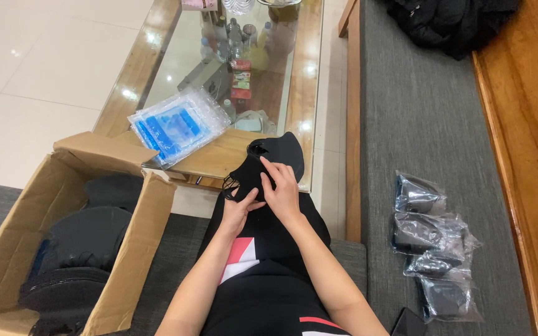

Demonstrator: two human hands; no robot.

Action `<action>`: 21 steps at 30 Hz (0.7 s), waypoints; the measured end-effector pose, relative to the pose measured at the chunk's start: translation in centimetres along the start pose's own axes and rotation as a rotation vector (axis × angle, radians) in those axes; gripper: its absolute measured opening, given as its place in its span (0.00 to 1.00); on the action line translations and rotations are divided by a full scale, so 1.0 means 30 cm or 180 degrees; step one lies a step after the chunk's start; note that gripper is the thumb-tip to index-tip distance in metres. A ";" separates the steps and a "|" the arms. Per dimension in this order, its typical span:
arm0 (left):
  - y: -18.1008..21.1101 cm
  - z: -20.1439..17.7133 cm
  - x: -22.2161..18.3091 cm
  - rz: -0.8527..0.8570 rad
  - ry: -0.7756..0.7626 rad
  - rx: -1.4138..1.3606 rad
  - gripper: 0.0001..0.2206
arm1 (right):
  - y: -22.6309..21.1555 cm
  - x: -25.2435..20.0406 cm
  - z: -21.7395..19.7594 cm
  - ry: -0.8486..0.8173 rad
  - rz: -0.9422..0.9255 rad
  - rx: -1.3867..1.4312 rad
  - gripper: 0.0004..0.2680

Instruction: The person is inspecting black face masks and packing them into plastic sleeves and a cardboard box.

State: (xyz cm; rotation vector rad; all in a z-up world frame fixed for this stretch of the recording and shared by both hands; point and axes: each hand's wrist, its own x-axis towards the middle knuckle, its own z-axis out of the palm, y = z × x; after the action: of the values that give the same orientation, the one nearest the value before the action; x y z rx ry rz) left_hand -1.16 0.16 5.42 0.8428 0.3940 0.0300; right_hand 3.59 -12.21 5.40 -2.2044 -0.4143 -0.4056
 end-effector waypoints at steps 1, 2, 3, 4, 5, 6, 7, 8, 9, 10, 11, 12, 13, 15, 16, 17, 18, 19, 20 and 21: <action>0.009 0.007 -0.010 0.0000 0.0001 -0.0002 0.02 | -0.003 0.004 0.001 -0.0002 -0.0001 0.0000 0.15; 0.018 0.014 -0.019 0.0022 -0.0004 0.0032 0.02 | -0.006 0.008 0.001 0.0069 -0.0097 -0.0043 0.14; 0.029 0.023 -0.027 0.0050 -0.0012 0.0069 0.02 | -0.010 0.016 0.002 0.0147 -0.0197 -0.0082 0.14; 0.023 0.018 -0.018 0.0057 -0.0014 0.0071 0.02 | -0.020 0.023 0.000 0.0151 -0.0202 -0.0079 0.14; 0.013 0.012 -0.012 0.0078 -0.0029 0.0097 0.02 | -0.028 0.025 -0.002 0.0222 -0.0326 -0.0177 0.14; 0.004 0.006 -0.005 0.0099 -0.0043 0.0124 0.02 | -0.036 0.027 -0.004 0.0294 -0.0450 -0.0276 0.13; -0.032 -0.021 0.020 0.0096 -0.0045 0.0123 0.02 | -0.025 0.021 0.004 0.0294 -0.0448 -0.0278 0.13; -0.068 -0.049 0.045 0.0104 -0.0051 0.0138 0.02 | -0.014 0.015 0.013 0.0356 -0.0553 -0.0389 0.12; -0.106 -0.078 0.069 0.0112 -0.0053 0.0151 0.02 | -0.003 0.007 0.022 0.0413 -0.0659 -0.0500 0.11; -0.098 -0.073 0.065 0.0108 -0.0051 0.0149 0.02 | -0.003 -0.001 0.025 0.0408 -0.0657 -0.0502 0.11; -0.090 -0.067 0.061 0.0078 -0.0035 0.0181 0.03 | -0.003 -0.007 0.027 0.0470 -0.0617 -0.0412 0.08; -0.082 -0.060 0.057 0.0048 -0.0019 0.0213 0.03 | -0.003 -0.014 0.029 0.0531 -0.0576 -0.0321 0.05; -0.096 -0.074 0.067 0.0051 -0.0018 0.0210 0.03 | -0.001 -0.021 0.030 0.0529 -0.0579 -0.0321 0.05; -0.124 -0.100 0.088 0.0052 -0.0010 0.0225 0.03 | 0.003 -0.034 0.032 0.0449 -0.0462 -0.0276 0.04; -0.103 -0.085 0.076 0.0054 -0.0013 0.0225 0.03 | -0.002 -0.037 0.026 0.0451 -0.0464 -0.0277 0.04; -0.082 -0.071 0.063 0.0027 0.0030 0.0153 0.03 | -0.006 -0.041 0.021 0.0402 -0.0311 -0.0190 0.04; -0.061 -0.057 0.051 0.0000 0.0073 0.0081 0.03 | -0.011 -0.044 0.015 0.0354 -0.0158 -0.0103 0.05; -0.070 -0.064 0.055 -0.0005 0.0074 0.0082 0.03 | -0.007 -0.047 0.014 0.0352 -0.0154 -0.0105 0.05; -0.079 -0.069 0.061 -0.0022 0.0097 0.0027 0.03 | -0.004 -0.050 0.012 0.0312 0.0040 0.0002 0.05; -0.087 -0.074 0.069 -0.0036 0.0116 -0.0027 0.03 | 0.000 -0.050 0.011 0.0278 0.0230 0.0109 0.06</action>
State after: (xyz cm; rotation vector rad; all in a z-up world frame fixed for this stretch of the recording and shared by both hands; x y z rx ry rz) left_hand -0.36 0.39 1.51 0.8325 0.4328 0.0365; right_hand 2.29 -12.17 4.57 -2.1530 -0.2913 -0.4504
